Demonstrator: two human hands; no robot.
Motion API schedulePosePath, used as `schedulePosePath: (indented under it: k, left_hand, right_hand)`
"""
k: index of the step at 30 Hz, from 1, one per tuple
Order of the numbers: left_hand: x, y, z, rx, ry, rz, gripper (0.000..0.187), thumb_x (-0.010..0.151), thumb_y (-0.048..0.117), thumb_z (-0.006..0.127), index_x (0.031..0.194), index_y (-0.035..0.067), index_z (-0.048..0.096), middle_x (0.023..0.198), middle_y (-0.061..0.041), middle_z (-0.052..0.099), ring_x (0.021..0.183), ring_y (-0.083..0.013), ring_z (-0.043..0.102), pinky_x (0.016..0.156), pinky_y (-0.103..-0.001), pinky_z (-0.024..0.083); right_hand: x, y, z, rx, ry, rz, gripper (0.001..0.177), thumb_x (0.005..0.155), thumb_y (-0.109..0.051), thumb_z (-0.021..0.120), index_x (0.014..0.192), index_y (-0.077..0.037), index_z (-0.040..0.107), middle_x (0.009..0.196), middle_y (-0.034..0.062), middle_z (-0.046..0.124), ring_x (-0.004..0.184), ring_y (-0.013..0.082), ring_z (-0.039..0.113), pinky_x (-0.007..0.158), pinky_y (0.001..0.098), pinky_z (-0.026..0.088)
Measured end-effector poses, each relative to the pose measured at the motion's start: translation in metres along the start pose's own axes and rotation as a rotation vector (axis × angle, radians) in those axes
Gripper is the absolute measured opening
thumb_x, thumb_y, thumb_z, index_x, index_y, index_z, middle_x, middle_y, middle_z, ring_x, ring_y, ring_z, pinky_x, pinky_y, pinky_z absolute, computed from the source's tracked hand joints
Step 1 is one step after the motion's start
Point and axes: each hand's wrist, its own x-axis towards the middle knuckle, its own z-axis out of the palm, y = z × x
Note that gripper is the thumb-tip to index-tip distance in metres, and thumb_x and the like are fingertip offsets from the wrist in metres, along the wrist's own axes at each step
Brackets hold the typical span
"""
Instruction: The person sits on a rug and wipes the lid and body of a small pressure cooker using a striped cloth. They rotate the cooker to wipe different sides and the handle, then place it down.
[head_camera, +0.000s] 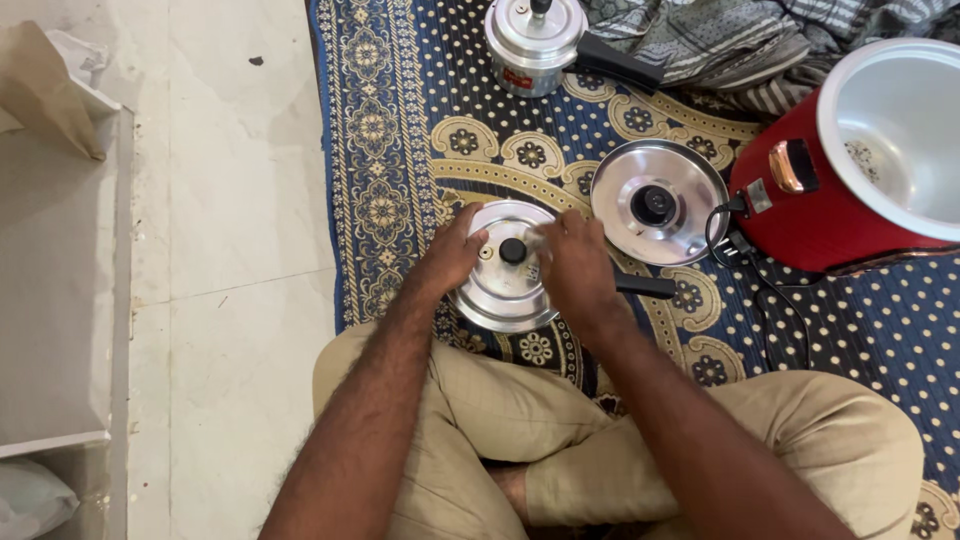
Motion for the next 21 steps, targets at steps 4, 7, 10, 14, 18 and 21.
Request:
schedulePosePath:
  k: [4,7,10,14,18,21]
  left_hand:
    - [-0.007,0.008,-0.001,0.053,0.043,-0.054,0.057,0.107,0.035,0.047,0.16,0.023,0.031,0.156,-0.025,0.038,0.129,-0.0408,0.056,0.109,-0.055,0.047]
    - [-0.013,0.017,0.007,-0.025,0.031,-0.137,0.06,0.106,0.036,0.044,0.161,0.025,0.024,0.158,-0.028,0.031,0.115,-0.0413,0.066,0.094,-0.049,0.059]
    - [-0.019,0.029,0.015,-0.125,-0.041,-0.199,0.067,0.105,0.035,0.041,0.163,0.024,0.008,0.159,-0.029,0.029,0.102,-0.0423,0.075,0.072,-0.042,0.065]
    - [-0.024,0.038,0.019,-0.184,-0.099,-0.222,0.079,0.105,0.037,0.044,0.164,0.022,-0.005,0.157,-0.032,0.035,0.101,-0.0427,0.072,0.055,-0.04,0.063]
    - [-0.02,0.036,0.021,-0.191,-0.092,-0.249,0.079,0.104,0.037,0.044,0.163,0.025,-0.008,0.162,-0.031,0.019,0.107,-0.0457,0.07,0.059,-0.041,0.066]
    - [-0.012,0.024,0.024,-0.147,-0.086,-0.236,0.078,0.105,0.036,0.043,0.162,0.03,-0.01,0.163,-0.03,0.015,0.119,-0.0485,0.064,0.069,-0.042,0.069]
  right_hand:
    - [-0.051,-0.012,-0.007,0.076,-0.076,-0.011,0.034,0.087,-0.006,0.074,0.121,-0.006,0.071,0.114,0.0143,0.06,0.106,0.0345,0.055,0.092,0.0466,0.05]
    - [-0.056,-0.009,-0.014,0.073,-0.115,0.053,0.036,0.082,-0.003,0.074,0.119,-0.008,0.073,0.116,0.013,0.061,0.105,0.0327,0.056,0.094,0.0442,0.052]
    - [-0.032,0.004,-0.02,0.155,-0.118,0.263,0.035,0.085,-0.004,0.071,0.12,-0.008,0.072,0.12,0.012,0.059,0.105,0.0301,0.059,0.092,0.0391,0.058]
    - [-0.024,0.013,-0.016,-0.012,-0.068,0.272,0.033,0.086,-0.006,0.074,0.12,-0.004,0.071,0.117,0.0147,0.059,0.106,0.033,0.057,0.093,0.0434,0.052]
    - [-0.057,0.004,0.001,0.076,0.067,0.097,0.033,0.083,-0.003,0.073,0.116,-0.004,0.075,0.114,0.0163,0.061,0.108,0.0348,0.059,0.096,0.046,0.051]
    - [-0.061,0.002,0.008,0.104,0.052,0.102,0.031,0.083,-0.009,0.076,0.114,-0.007,0.075,0.112,0.0163,0.061,0.105,0.0365,0.058,0.092,0.0469,0.05]
